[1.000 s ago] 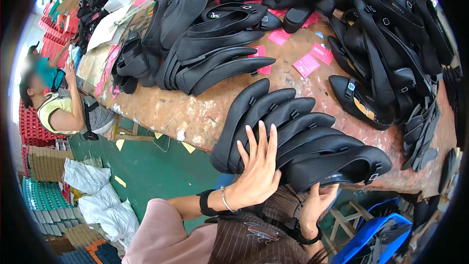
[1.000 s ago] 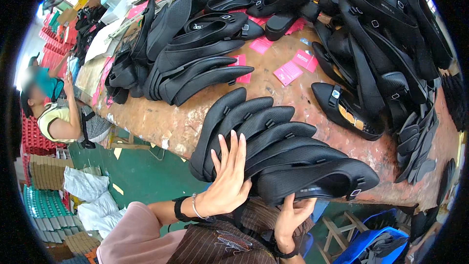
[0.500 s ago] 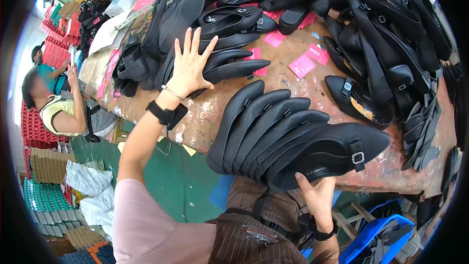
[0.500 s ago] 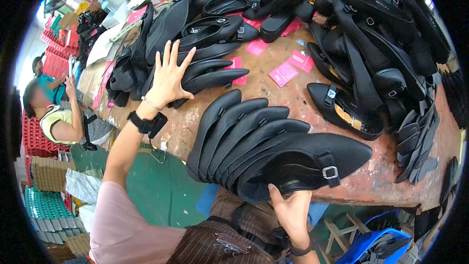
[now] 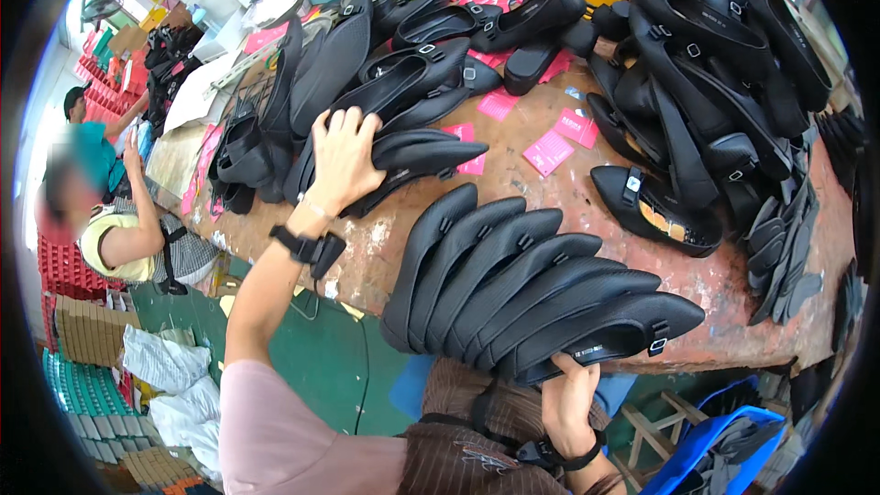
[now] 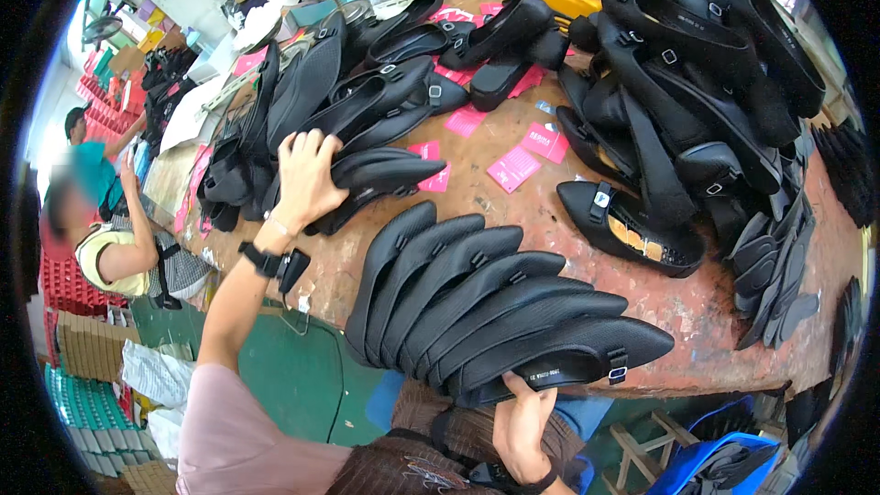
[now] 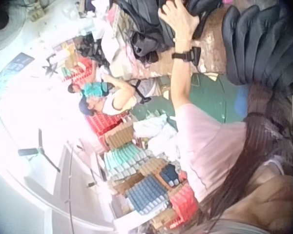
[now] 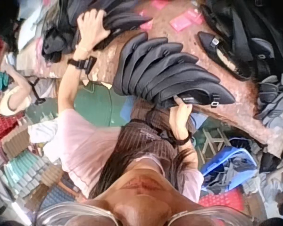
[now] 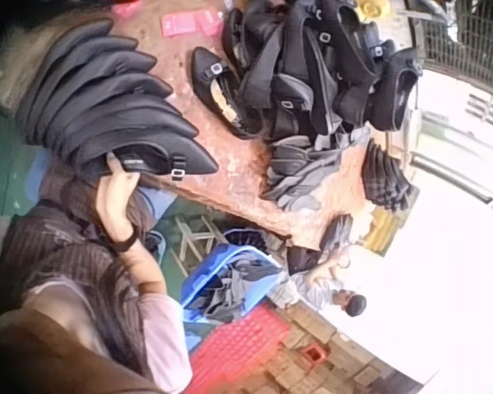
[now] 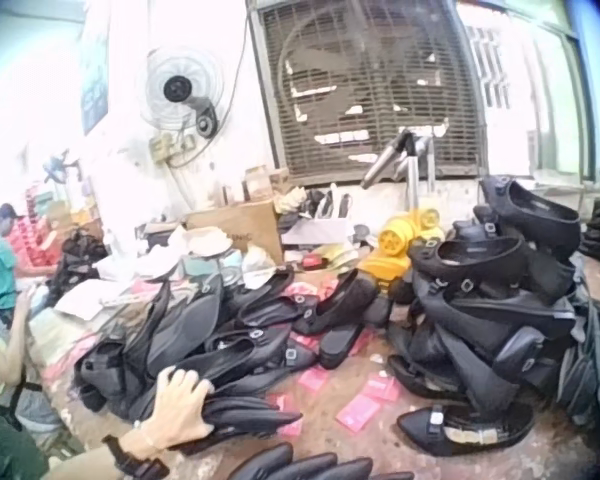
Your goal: Manually inserting and pressing insoles into shoes at a shoe manufacturing facility.
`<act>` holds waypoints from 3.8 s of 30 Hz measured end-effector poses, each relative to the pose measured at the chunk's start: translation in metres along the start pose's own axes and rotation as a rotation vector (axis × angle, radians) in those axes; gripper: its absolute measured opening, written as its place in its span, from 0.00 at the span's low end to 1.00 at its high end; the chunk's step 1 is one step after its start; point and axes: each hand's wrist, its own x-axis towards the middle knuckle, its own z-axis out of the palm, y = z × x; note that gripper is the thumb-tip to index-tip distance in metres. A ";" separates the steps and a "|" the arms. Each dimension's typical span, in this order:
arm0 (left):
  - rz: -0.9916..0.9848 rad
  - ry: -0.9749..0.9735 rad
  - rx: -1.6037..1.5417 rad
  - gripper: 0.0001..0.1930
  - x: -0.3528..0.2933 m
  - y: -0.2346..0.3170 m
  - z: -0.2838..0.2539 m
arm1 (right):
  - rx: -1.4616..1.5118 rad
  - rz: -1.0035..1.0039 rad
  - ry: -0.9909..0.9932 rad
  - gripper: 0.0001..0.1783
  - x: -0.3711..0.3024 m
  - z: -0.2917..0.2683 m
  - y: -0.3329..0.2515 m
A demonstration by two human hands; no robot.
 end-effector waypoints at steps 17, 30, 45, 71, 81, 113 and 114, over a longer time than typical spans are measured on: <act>-0.661 0.016 0.238 0.31 0.028 -0.274 -0.015 | -0.478 0.219 -0.067 0.31 0.027 0.032 -0.015; 0.197 0.029 -0.125 0.35 0.197 -0.067 0.079 | -0.453 0.071 -0.207 0.25 0.110 0.023 0.018; 0.246 -0.298 -0.030 0.12 0.195 -0.085 0.097 | -0.416 0.222 -0.271 0.22 0.116 0.006 0.006; -0.130 0.341 0.077 0.30 0.234 -0.127 0.002 | -0.412 0.188 -0.225 0.24 0.166 0.066 0.006; -0.259 -0.590 -0.109 0.21 0.358 -0.093 0.213 | -0.470 0.102 -0.184 0.24 0.218 0.066 -0.053; -0.458 -0.083 0.052 0.15 0.125 -0.314 0.013 | -0.413 0.193 -0.177 0.25 0.121 0.049 -0.008; -0.381 -0.012 0.148 0.16 0.115 -0.299 0.018 | -0.406 0.199 -0.178 0.25 0.119 0.049 -0.007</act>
